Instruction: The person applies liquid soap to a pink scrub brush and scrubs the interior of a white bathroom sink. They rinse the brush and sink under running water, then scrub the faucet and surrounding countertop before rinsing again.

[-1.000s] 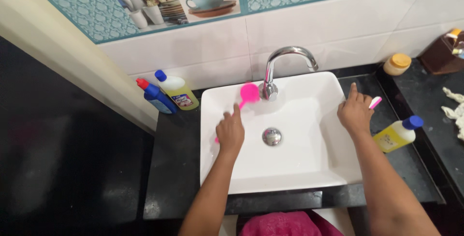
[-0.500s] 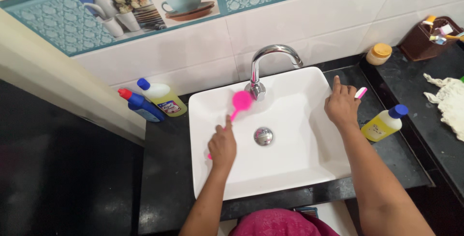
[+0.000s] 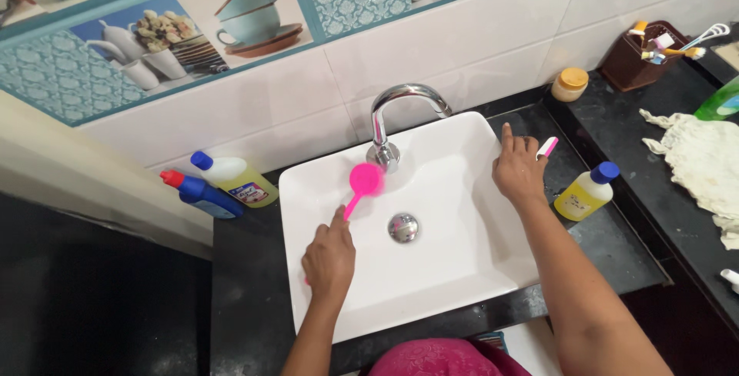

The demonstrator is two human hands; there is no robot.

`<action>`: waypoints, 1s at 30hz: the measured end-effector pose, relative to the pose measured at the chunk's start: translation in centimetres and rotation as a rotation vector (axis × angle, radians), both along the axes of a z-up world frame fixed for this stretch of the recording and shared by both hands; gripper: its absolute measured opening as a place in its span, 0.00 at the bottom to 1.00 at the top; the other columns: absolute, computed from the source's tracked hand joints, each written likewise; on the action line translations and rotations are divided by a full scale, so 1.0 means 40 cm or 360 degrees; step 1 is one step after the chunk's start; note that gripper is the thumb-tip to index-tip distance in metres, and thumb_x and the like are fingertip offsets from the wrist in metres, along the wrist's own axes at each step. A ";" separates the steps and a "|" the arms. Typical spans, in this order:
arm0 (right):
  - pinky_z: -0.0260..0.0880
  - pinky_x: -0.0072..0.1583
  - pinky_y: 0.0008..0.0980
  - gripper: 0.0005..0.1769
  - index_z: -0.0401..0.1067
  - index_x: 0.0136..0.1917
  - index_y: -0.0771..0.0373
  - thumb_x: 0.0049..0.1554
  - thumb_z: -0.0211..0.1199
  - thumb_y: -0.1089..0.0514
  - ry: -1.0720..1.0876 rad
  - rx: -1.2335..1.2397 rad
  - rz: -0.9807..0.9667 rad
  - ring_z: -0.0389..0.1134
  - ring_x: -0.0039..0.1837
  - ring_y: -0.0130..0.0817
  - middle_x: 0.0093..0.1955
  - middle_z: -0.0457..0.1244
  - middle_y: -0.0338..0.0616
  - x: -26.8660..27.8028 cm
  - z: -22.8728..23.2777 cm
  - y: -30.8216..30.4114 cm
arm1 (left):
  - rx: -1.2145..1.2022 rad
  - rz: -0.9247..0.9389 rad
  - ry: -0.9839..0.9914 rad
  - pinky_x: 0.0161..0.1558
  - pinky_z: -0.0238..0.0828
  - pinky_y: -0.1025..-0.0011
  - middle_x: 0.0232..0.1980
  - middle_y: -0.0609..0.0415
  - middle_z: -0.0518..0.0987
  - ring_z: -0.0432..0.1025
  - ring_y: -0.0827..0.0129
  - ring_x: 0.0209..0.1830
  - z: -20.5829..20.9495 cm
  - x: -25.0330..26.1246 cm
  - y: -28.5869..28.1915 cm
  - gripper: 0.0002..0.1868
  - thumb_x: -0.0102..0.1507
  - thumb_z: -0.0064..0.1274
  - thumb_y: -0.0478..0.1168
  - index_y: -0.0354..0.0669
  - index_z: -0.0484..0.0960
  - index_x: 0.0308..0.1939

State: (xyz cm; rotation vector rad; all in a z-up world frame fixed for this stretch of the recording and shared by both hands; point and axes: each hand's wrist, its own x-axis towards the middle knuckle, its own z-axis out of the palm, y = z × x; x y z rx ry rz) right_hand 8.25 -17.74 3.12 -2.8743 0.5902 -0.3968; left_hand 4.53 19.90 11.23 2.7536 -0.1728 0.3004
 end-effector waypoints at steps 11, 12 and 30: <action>0.57 0.63 0.68 0.40 0.52 0.82 0.64 0.57 0.53 0.59 -0.0015 0.0001 0.0016 0.53 0.74 0.55 0.70 0.59 0.58 0.008 -0.011 -0.012 | 0.0638 -0.0539 -0.0459 0.25 0.73 0.62 0.34 0.49 0.78 0.77 0.59 0.29 0.120 0.195 -0.170 0.19 0.63 0.48 0.38 0.49 0.82 0.57; 0.57 0.63 0.68 0.40 0.52 0.81 0.64 0.57 0.53 0.59 0.0005 0.0004 0.0007 0.53 0.74 0.55 0.70 0.59 0.58 0.007 -0.013 -0.011 | 0.0682 -0.0542 -0.0419 0.25 0.73 0.61 0.35 0.49 0.78 0.78 0.58 0.29 0.105 0.222 -0.176 0.17 0.63 0.48 0.39 0.50 0.82 0.55; 0.57 0.65 0.65 0.40 0.52 0.81 0.63 0.57 0.55 0.58 0.0002 0.0051 0.0025 0.52 0.75 0.53 0.70 0.59 0.53 -0.005 0.016 0.005 | -0.0426 -0.0632 -0.0472 0.28 0.67 0.62 0.28 0.54 0.66 0.65 0.66 0.21 -0.173 0.216 -0.061 0.26 0.66 0.58 0.37 0.58 0.77 0.69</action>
